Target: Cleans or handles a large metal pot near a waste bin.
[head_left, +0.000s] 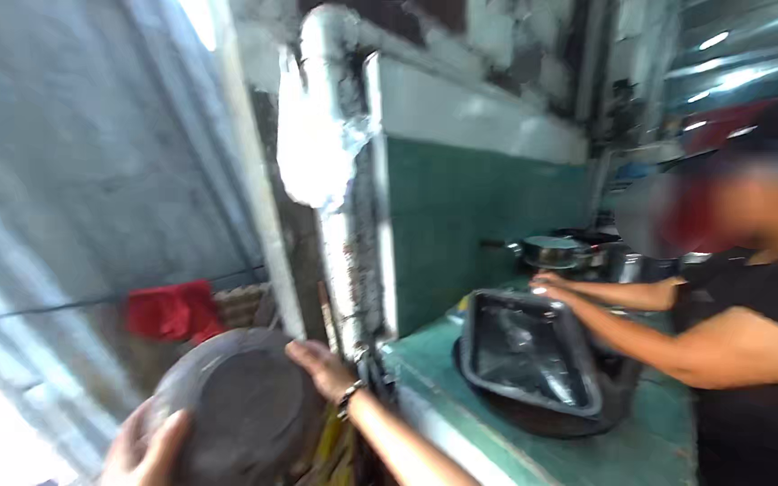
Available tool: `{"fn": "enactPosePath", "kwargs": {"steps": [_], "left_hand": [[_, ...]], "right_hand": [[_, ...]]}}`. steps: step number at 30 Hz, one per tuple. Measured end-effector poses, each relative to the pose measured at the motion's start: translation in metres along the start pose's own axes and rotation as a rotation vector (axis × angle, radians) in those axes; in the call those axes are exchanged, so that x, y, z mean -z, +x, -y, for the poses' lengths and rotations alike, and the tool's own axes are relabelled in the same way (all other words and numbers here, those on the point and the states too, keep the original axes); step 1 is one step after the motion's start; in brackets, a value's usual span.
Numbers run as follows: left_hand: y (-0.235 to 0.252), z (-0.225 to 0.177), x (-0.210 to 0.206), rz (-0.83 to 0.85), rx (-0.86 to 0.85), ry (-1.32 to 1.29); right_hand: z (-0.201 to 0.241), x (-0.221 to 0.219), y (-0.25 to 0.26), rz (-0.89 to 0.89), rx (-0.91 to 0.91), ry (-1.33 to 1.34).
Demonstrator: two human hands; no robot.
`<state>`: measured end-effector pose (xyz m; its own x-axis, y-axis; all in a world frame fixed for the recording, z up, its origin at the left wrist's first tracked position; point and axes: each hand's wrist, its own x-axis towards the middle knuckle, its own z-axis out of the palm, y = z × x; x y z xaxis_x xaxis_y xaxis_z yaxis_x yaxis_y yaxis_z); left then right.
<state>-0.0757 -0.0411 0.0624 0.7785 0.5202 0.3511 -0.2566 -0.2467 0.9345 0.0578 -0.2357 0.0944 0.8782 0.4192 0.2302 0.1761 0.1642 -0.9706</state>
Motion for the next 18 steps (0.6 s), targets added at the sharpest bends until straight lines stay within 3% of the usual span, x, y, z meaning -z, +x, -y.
{"fn": "enactPosePath", "kwargs": {"steps": [3, 7, 13, 18], "left_hand": [[-0.001, 0.005, -0.005, -0.12, 0.074, -0.004], [0.006, 0.022, 0.006, -0.102, 0.109, -0.065], [0.011, 0.043, -0.013, -0.126, 0.169, -0.034], [0.007, 0.02, -0.027, -0.083, 0.157, -0.068]], "right_hand": [[-0.018, -0.001, 0.009, 0.051, -0.015, -0.135], [-0.036, -0.011, 0.028, 0.056, 0.009, -0.112], [-0.069, 0.004, 0.024, 0.022, -0.138, -0.221], [-0.046, 0.019, 0.021, 0.025, -0.157, -0.104]]}}
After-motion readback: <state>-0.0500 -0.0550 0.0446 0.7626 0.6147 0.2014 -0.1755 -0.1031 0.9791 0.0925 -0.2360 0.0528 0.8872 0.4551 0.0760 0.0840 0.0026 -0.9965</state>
